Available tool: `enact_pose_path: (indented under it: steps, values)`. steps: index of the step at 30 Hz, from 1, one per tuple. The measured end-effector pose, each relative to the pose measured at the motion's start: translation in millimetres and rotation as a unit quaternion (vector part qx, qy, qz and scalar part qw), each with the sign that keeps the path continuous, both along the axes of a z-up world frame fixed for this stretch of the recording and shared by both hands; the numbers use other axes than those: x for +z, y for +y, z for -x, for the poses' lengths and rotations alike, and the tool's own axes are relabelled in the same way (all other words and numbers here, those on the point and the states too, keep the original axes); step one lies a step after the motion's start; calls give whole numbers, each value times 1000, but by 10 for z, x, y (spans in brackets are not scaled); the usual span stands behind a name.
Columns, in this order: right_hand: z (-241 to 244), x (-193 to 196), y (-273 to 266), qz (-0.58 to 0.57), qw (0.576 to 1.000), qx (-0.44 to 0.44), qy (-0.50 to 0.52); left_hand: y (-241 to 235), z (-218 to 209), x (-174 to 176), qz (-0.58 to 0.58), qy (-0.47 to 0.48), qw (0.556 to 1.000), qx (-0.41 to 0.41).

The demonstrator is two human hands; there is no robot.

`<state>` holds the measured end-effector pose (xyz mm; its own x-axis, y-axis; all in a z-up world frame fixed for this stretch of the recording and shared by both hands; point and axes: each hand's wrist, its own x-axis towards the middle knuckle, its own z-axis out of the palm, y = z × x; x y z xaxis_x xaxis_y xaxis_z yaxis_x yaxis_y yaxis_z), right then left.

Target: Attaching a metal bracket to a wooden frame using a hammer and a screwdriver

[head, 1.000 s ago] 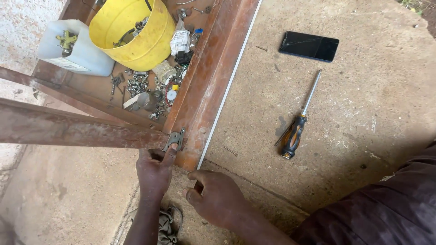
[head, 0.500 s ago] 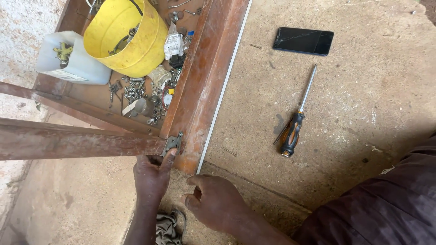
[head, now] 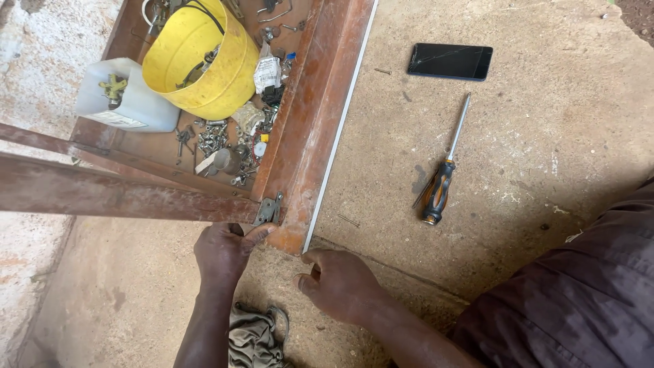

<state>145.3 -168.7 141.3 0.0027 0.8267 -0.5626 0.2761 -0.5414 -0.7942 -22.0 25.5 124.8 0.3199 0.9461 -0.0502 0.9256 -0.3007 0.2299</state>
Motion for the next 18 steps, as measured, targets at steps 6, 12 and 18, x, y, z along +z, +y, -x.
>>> enact_pose_path:
  steps: [6,12,18]
  values:
    - [12,-24,-35,18,1000,-3,-9,17,81,-280,-74,-80,993,-51]
    - [-116,12,-116,4,998,-64,-30,-9,57,-309,-16,-139,990,-13]
    - [-1072,-141,-265,28,907,-367,-203,-19,123,-450,-65,-215,973,-45]
